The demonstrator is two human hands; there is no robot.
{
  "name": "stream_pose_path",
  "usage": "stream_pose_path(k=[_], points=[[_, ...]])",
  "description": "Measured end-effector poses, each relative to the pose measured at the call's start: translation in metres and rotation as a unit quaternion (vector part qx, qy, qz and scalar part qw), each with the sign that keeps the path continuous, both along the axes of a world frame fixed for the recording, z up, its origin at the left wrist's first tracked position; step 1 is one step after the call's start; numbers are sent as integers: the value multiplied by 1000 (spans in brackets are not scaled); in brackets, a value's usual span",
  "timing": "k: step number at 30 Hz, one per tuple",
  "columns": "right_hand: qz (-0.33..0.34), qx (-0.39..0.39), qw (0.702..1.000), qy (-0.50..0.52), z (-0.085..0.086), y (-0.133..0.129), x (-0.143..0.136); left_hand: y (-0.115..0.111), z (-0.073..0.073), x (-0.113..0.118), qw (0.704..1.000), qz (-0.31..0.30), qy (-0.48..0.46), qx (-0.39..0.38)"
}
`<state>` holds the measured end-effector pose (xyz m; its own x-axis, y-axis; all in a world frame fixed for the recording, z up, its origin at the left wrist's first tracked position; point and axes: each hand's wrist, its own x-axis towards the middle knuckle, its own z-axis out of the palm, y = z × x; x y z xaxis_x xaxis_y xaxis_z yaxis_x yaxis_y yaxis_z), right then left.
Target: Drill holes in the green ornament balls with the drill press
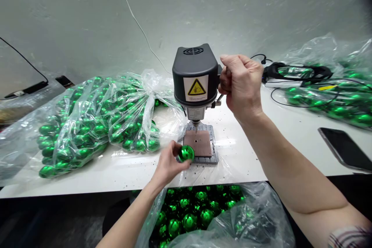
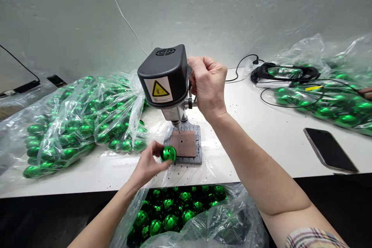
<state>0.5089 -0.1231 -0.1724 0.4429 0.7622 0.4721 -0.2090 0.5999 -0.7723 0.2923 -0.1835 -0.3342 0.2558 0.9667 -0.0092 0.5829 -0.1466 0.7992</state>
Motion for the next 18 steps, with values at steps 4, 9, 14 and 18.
stream_pose_path(k=[4,9,14,18], points=[[-3,15,999,-28,-4,4,4,-45,10,-26,957,-207,134,-149],[8,15,999,-43,-7,8,8,-23,19,-36,969,-200,115,-90],[0,34,999,-34,-10,9,6,96,35,-41,949,-13,281,145],[-4,41,998,-38,-11,8,5,162,25,-45,896,51,439,52]])
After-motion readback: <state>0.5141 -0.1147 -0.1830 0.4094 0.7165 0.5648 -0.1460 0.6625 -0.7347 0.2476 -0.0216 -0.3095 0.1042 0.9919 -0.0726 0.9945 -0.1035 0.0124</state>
